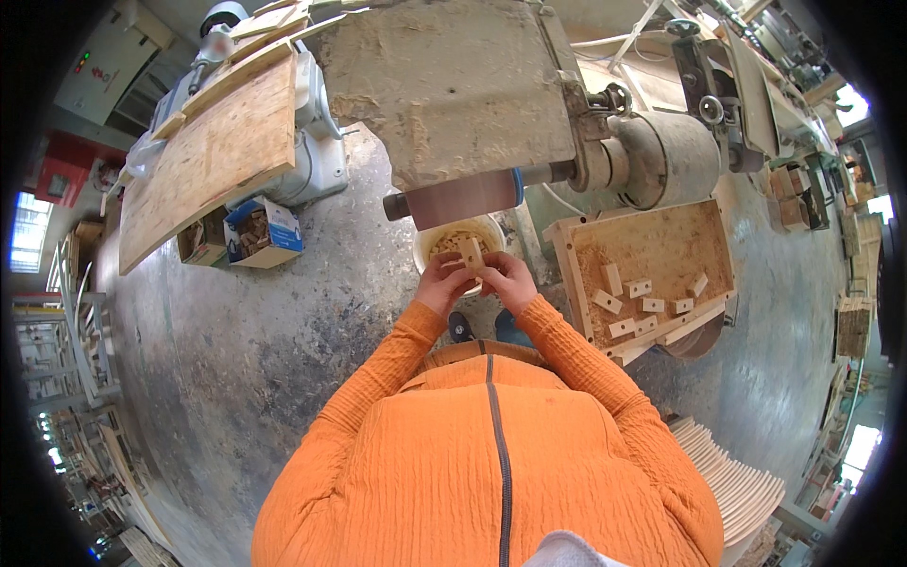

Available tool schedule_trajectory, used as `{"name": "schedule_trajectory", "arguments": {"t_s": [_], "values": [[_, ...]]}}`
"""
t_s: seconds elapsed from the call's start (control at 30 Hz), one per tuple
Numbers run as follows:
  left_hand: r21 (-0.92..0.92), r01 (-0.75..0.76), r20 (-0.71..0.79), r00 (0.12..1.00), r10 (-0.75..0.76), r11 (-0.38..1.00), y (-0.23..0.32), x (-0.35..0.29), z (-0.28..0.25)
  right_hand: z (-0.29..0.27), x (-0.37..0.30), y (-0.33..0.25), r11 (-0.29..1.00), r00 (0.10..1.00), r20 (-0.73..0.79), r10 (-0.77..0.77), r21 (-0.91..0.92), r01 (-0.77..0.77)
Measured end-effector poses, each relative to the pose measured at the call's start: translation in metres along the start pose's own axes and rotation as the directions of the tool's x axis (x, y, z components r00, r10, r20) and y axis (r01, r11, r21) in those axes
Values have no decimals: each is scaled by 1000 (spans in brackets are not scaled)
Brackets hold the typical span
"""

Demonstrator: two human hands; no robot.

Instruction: The person repeatedly picks up small wooden blocks and presses them against a belt sander to smooth their edges. After sanding, the blocks are placed into a large rotating drum. The person continues this cycle throughout the clip.

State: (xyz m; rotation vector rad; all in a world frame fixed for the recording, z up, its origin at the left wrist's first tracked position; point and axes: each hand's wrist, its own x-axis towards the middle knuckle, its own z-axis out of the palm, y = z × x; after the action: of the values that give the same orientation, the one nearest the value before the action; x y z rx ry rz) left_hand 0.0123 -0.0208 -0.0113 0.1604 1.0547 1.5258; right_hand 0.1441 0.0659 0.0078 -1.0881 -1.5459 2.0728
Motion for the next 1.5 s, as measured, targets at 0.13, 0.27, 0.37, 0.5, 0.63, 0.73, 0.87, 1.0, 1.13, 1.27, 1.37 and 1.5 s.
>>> {"name": "schedule_trajectory", "arguments": {"t_s": [0.13, 0.27, 0.37, 0.5, 0.63, 0.73, 0.87, 1.0, 1.13, 1.27, 1.37, 1.5], "values": [[33, 16, 3, 1000, -16, 999, 0, 0, 2, 2, -3, -3, 991, 998, 6, 64, 116, -64], [49, 11, -48, 999, -8, 999, 3, 3, 3, 5, -2, -12, 947, 978, 12, 206, 248, -202], [24, 20, -83, 996, -18, 1000, 5, 11, 1, 5, 9, -15, 920, 972, 58, 229, 315, -235], [57, 27, -64, 998, -23, 998, 12, 16, 6, 4, 21, -9, 851, 966, 70, 250, 459, -254], [8, 52, -72, 996, -52, 999, 16, 14, 11, 1, 26, 0, 743, 954, 191, 230, 599, -299], [-55, 88, -13, 996, -89, 995, 18, 7, 12, -1, 23, 1, 539, 916, 364, 168, 744, -394], [-84, 134, 160, 980, -119, 987, 17, 5, 12, -2, 13, 9, 369, 859, 502, 104, 782, -502], [0, 70, 87, 994, -70, 998, 12, 7, 9, -2, 8, 7, 483, 860, 456, 228, 715, -506], [225, 35, -69, 997, -20, 974, 11, 15, 3, 4, 4, -5, 859, 954, 69, 290, 420, -292], [236, 41, -46, 998, -31, 971, 10, 21, -4, 11, 5, -9, 932, 980, 62, 190, 304, -199], [52, 33, -56, 998, -31, 998, 12, 18, 5, 6, 14, -12, 938, 983, 27, 180, 297, -180], [-5, 29, -40, 999, -29, 1000, 18, 18, 7, 9, 26, -17, 890, 974, 19, 226, 402, -214]]}}
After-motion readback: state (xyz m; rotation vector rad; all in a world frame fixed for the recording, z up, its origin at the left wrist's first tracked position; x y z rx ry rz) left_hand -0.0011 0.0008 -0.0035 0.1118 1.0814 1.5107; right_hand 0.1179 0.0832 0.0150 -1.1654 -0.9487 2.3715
